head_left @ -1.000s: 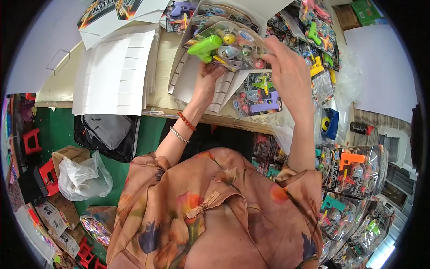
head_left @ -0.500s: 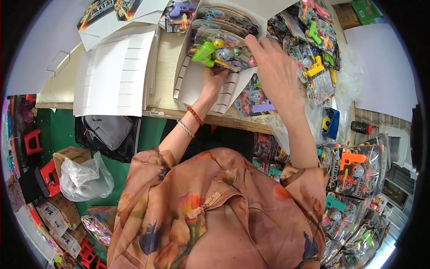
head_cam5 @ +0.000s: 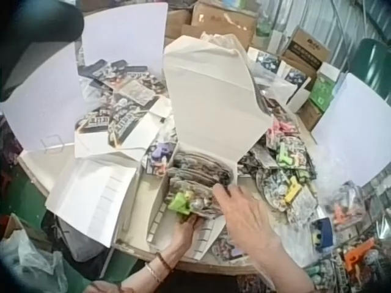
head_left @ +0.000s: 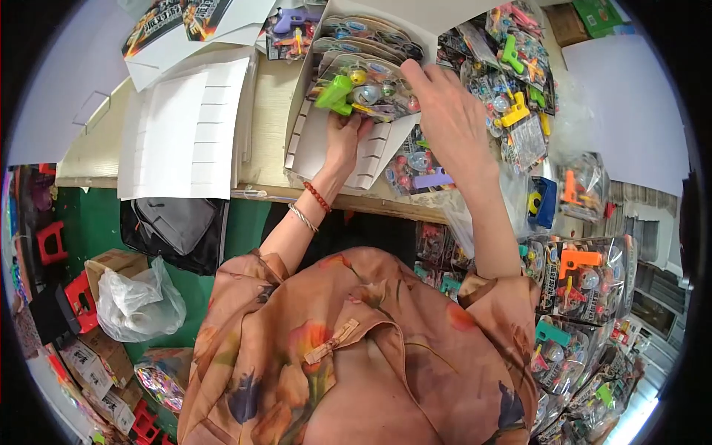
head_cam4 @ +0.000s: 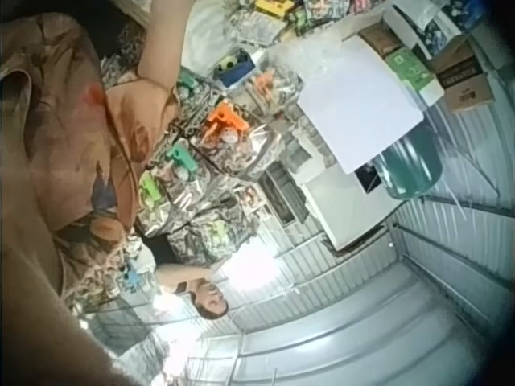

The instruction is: The person is packing individual toy sets into display boxes and larger shipping containers at a workbench.

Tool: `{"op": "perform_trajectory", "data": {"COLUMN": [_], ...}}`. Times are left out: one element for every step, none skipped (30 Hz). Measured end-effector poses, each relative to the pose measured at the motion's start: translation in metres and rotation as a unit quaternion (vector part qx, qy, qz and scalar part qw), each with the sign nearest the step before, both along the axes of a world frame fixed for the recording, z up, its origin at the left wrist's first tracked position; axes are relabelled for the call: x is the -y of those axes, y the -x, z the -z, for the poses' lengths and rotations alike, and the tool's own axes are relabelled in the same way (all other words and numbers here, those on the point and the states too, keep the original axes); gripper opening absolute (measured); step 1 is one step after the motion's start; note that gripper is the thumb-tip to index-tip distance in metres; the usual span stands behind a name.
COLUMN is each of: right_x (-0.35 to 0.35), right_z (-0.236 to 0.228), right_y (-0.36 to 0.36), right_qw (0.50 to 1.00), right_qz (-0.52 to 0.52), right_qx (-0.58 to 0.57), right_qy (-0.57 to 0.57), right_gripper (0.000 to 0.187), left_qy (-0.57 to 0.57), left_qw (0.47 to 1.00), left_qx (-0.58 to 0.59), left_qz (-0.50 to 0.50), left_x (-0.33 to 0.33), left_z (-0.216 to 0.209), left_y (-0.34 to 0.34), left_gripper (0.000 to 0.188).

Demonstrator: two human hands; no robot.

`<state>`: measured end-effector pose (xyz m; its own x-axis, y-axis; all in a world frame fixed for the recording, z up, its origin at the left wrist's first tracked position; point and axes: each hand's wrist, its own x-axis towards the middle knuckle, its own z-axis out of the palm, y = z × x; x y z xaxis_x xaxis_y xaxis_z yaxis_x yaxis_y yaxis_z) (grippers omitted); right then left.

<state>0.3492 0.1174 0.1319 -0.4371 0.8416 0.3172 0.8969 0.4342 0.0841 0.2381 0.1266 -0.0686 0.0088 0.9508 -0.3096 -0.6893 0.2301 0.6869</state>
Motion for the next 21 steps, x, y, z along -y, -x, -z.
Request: {"op": "perform_trajectory", "data": {"right_x": [-0.001, -0.001, 0.0, 0.003, 0.005, 0.006, 0.006, 0.005, 0.003, 0.001, -0.002, -0.004, -0.005, -0.005, -0.004, -0.004, -0.002, -0.001, 0.0, -0.001, -0.002], "right_z": [0.006, 0.01, 0.013, 0.014, 0.014, 0.012, 0.01, 0.01, 0.011, 0.011, 0.01, 0.01, 0.009, 0.009, 0.01, 0.016, 0.02, 0.019, 0.019, 0.016, 0.016], "right_y": [-0.002, -0.004, -0.005, -0.006, -0.007, -0.008, -0.007, -0.006, -0.003, -0.004, -0.006, -0.008, -0.012, -0.016, -0.019, -0.021, -0.02, -0.018, -0.017, -0.016, -0.017], "right_qw": [0.999, 0.997, 0.997, 0.994, 0.99, 0.989, 0.991, 0.993, 0.994, 0.995, 0.995, 0.995, 0.996, 0.995, 0.993, 0.992, 0.992, 0.992, 0.99, 0.986, 0.976], "right_qz": [-0.015, -0.031, -0.033, -0.016, 0.001, -0.001, 0.002, 0.005, -0.004, -0.003, 0.006, 0.016, 0.024, 0.022, 0.022, 0.03, 0.022, 0.016, 0.004, -0.008, -0.006], "right_qx": [-0.038, -0.075, -0.076, -0.108, -0.141, -0.141, -0.126, -0.112, -0.103, -0.103, -0.097, -0.09, -0.086, -0.096, -0.105, -0.119, -0.122, -0.121, -0.143, -0.163, -0.216], "right_qy": [0.002, 0.005, 0.005, 0.018, 0.031, 0.031, 0.032, 0.033, 0.021, 0.02, 0.024, 0.028, 0.023, 0.033, 0.042, 0.043, 0.031, 0.018, 0.022, 0.023, 0.018], "right_gripper": [0.025, 0.026, 0.026, 0.027, 0.028, 0.028, 0.028, 0.029, 0.029, 0.029, 0.029, 0.029, 0.029, 0.029, 0.029, 0.033, 0.034, 0.036, 0.038, 0.04, 0.04], "left_qy": [-0.003, -0.003, 0.0, 0.003, 0.004, 0.014, 0.025, 0.015, 0.015, 0.008, 0.001, -0.002, 0.009, 0.02, 0.007, 0.011, 0.014, -0.03, -0.034, -0.024, -0.031], "left_qw": [1.0, 1.0, 0.999, 0.998, 0.998, 0.998, 0.998, 0.997, 0.998, 0.998, 0.998, 0.997, 0.998, 0.997, 0.996, 0.996, 0.995, 0.997, 0.997, 0.996, 0.995], "left_qx": [0.012, 0.011, 0.033, 0.056, 0.055, 0.058, 0.059, 0.069, 0.067, 0.068, 0.069, 0.07, 0.066, 0.062, 0.082, 0.075, 0.071, -0.006, 0.028, 0.017, -0.017], "left_qz": [0.002, 0.001, 0.001, 0.001, 0.0, -0.005, -0.013, -0.011, -0.015, -0.001, 0.014, 0.016, 0.022, 0.03, 0.022, 0.043, 0.065, 0.074, 0.066, 0.086, 0.095], "left_x": [0.0, -0.001, -0.001, -0.001, -0.001, 0.0, 0.0, 0.0, 0.0, -0.001, -0.002, -0.003, -0.003, -0.003, -0.001, -0.001, -0.001, -0.002, -0.002, -0.006, -0.004], "left_z": [0.0, 0.001, 0.001, -0.003, -0.006, -0.01, -0.012, -0.012, -0.01, -0.009, -0.007, -0.005, -0.006, -0.007, -0.007, -0.006, -0.002, 0.002, 0.002, 0.015, 0.005], "left_y": [0.001, 0.001, 0.001, 0.0, -0.002, -0.005, -0.007, -0.007, -0.006, -0.008, -0.009, -0.01, -0.013, -0.016, -0.015, -0.012, -0.008, -0.006, -0.004, -0.001, -0.002], "left_gripper": [0.037, 0.037, 0.037, 0.037, 0.037, 0.037, 0.037, 0.037, 0.037, 0.037, 0.039, 0.039, 0.039, 0.039, 0.037, 0.035, 0.033, 0.029, 0.028, 0.028, 0.028]}}
